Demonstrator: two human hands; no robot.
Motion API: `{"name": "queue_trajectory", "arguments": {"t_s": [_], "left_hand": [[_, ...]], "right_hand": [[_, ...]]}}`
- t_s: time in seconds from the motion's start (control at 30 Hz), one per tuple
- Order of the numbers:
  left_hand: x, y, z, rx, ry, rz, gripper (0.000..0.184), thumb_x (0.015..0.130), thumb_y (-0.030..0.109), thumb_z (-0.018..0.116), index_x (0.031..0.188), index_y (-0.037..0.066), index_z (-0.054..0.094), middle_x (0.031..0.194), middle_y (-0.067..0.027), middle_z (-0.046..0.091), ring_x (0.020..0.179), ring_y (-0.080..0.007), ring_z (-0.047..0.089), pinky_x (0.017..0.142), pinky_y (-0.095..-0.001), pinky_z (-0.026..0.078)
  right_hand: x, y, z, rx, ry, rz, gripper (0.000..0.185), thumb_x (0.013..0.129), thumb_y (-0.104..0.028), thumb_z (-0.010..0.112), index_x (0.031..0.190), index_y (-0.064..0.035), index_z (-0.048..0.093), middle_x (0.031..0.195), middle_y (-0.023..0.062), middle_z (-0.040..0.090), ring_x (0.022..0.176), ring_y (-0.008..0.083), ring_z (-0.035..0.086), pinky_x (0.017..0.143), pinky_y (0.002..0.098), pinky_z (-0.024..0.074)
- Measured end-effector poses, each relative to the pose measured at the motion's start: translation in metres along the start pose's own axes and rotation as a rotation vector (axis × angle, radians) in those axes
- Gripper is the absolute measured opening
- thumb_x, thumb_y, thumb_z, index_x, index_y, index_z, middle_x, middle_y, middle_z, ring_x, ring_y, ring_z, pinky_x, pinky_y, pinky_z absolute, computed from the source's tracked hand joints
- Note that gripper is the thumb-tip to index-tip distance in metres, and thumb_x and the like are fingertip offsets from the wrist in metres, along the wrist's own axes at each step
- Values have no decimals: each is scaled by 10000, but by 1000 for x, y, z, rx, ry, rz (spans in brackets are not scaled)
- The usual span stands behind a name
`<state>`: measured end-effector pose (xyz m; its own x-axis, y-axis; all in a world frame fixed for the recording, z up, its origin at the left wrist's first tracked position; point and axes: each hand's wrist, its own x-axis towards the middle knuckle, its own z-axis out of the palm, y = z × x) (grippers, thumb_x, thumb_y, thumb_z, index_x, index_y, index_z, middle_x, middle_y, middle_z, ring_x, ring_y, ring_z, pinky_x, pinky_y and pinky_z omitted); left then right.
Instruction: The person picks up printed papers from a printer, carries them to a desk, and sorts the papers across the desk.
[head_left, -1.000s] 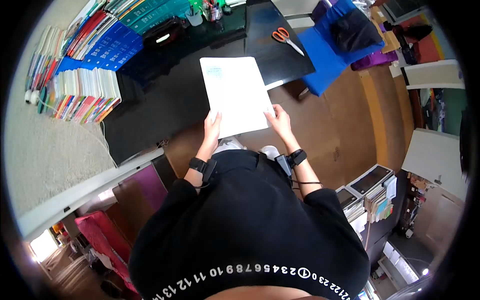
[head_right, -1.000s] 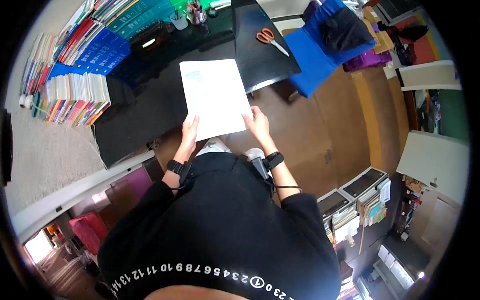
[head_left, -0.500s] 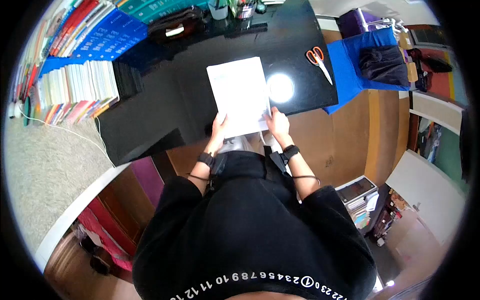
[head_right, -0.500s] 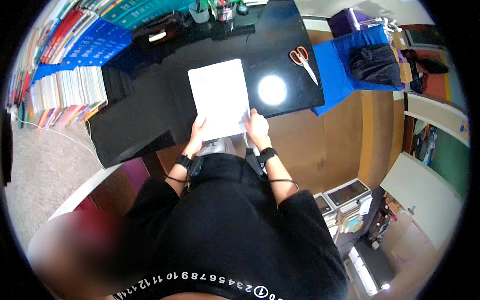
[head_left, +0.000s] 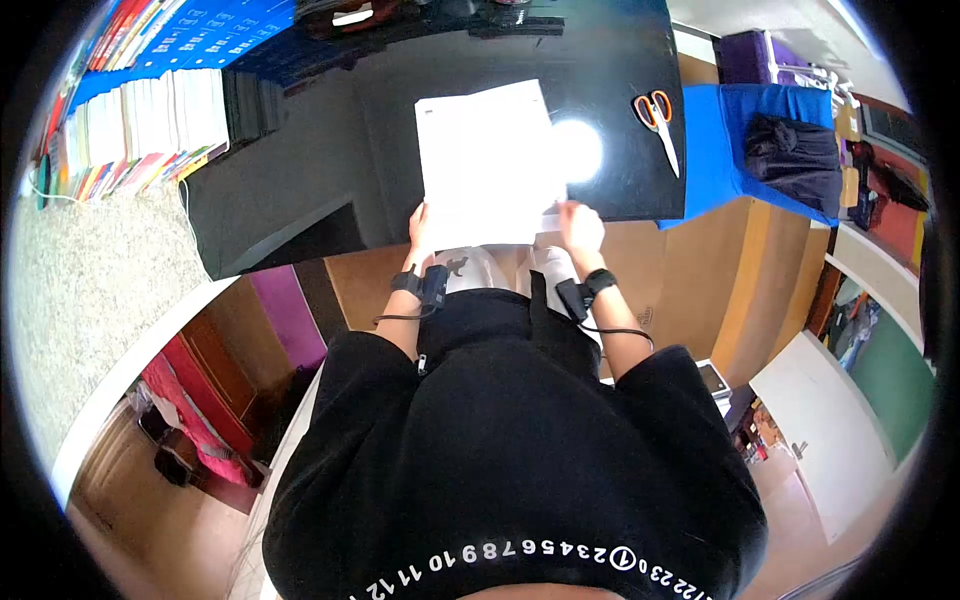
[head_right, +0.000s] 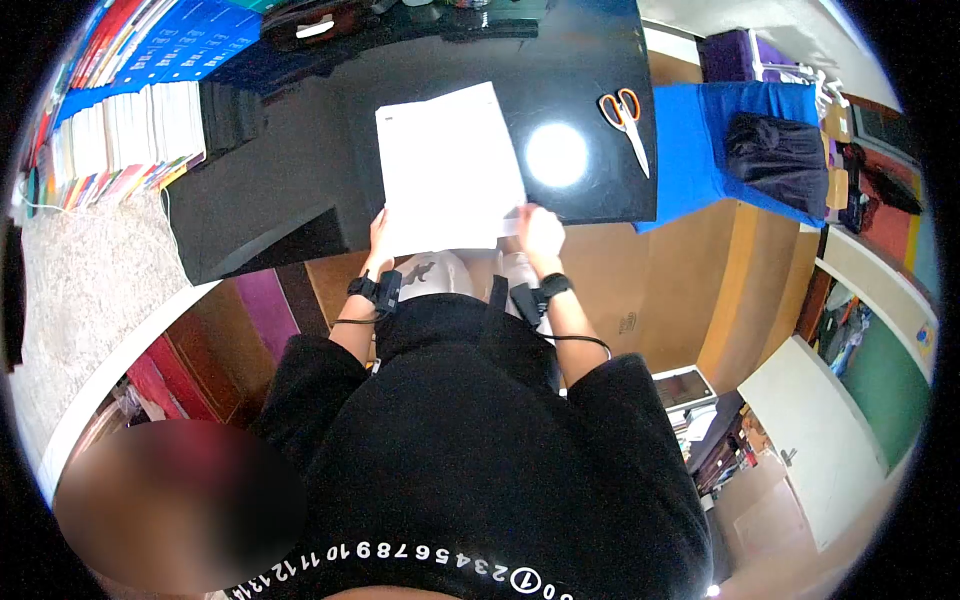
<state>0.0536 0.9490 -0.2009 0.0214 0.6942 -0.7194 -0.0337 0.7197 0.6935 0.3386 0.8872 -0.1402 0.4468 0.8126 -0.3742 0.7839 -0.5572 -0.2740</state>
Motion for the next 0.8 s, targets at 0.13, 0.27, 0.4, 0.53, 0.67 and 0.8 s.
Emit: {"name": "queue_trajectory", "arguments": {"t_s": [0.13, 0.27, 0.4, 0.53, 0.67, 0.8], "left_hand": [[11, -31, -11, 191, 62, 162, 332, 935, 298, 447, 905, 3, 597, 759, -5, 596, 664, -76, 537, 576, -237, 430], [10, -21, 0, 249, 269, 123, 244, 908, 207, 493, 855, -8, 596, 671, 14, 549, 593, -62, 472, 533, -241, 404], [12, -33, -9, 109, 327, 110, 233, 878, 207, 537, 862, -18, 597, 655, 4, 553, 592, -74, 491, 539, -262, 414], [29, -68, -43, 351, 545, 262, 253, 906, 203, 506, 807, -11, 599, 624, 42, 498, 571, -82, 442, 532, -274, 390], [8, -72, -25, 111, 705, 24, 314, 903, 262, 506, 760, -13, 556, 600, -9, 482, 552, -127, 432, 533, -289, 393], [-40, -2, 34, -348, 868, -221, 296, 913, 214, 428, 991, -33, 569, 844, -90, 611, 721, -216, 574, 635, -319, 462]], "right_hand": [[26, 88, -14, 3, 101, 227, 307, 846, -387, 531, 861, -121, 684, 802, 155, 648, 799, 317, 635, 701, 405, 507], [49, 142, -39, -92, -62, 258, 353, 856, -388, 503, 847, -76, 668, 837, 182, 632, 819, 353, 617, 716, 429, 492], [70, 148, -51, -102, -72, 165, 378, 860, -390, 492, 840, -48, 652, 827, 210, 622, 817, 373, 606, 708, 443, 488], [88, 139, -47, -51, -99, 228, 384, 849, -393, 495, 854, -44, 656, 859, 215, 622, 848, 384, 599, 746, 444, 485], [93, 128, -47, -148, -7, 258, 343, 830, -374, 527, 808, -61, 665, 854, 207, 635, 837, 373, 616, 740, 438, 492], [80, 108, -58, -424, 192, 176, 339, 800, -295, 571, 1051, -73, 516, 952, 136, 608, 883, 317, 605, 755, 440, 468]]}}
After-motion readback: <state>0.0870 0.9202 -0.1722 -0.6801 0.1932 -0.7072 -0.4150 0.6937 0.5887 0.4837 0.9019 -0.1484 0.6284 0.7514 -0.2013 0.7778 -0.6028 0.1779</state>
